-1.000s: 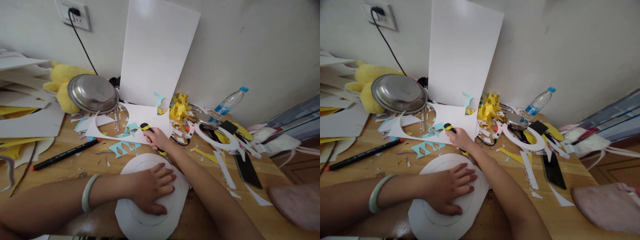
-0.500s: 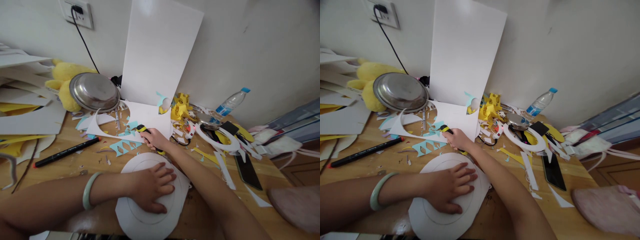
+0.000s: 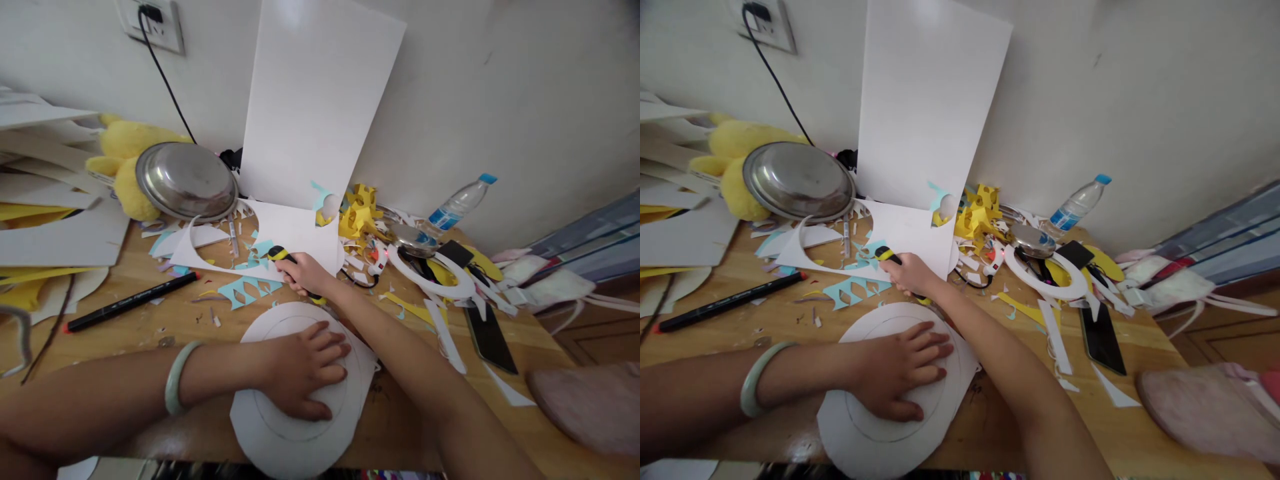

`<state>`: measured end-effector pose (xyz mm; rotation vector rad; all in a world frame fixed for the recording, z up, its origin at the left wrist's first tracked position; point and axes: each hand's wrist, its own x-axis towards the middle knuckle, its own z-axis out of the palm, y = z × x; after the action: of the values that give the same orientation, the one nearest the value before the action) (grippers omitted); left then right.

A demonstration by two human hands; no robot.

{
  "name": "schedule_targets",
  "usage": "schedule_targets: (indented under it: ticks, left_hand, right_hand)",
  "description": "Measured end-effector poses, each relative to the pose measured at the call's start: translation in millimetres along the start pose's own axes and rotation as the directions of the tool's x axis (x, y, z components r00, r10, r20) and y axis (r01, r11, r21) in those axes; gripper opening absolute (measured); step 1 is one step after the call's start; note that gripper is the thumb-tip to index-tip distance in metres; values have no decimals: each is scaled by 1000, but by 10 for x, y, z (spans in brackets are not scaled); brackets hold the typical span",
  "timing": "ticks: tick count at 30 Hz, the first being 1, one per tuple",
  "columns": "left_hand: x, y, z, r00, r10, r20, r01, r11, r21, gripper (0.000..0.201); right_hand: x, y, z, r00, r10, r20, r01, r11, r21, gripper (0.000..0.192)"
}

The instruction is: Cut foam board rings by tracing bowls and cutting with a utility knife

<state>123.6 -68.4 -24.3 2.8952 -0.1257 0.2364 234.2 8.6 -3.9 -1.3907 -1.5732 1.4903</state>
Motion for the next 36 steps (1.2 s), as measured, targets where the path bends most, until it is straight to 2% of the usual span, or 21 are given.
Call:
schedule_targets:
  ticks: [6,13,18,25,32,34,36]
  left_hand:
    - [-3,0,11,1000,5,-17,-5,1000,-14,52]
    - [3,-11,9,1000,2,22,-2,1000,-10,53]
    - [-1,-2,1,999,1,43,-2,1000,8,54]
    - [12,3,-21,999,-7,43,6,1000,25,55]
    - [-3,-14,44,1000,5,0,-5,1000,3,54]
    - [-14,-16,45,1000,4,-5,-4,1000,1,55]
    - [-20,-16,38,1000,-3,-4,3,1000,-3,55]
  right_hand:
    - [75,-12,42,998,-35,51,38,997,-65,24]
    - [28,-149,64,1000,-8,-1,8,997,-80,23]
    - [10,-202,91,1000,-5,-6,4,997,-79,34]
    - [134,-132,79,1000,-21,9,22,994,-106,25]
    - [372,-251,278,975,-220,39,222,971,-87,25]
    - [308,-338,214,965,-259,30,261,960,-102,22]
    - [149,-429,47,950,-312,-9,309,943,-125,21]
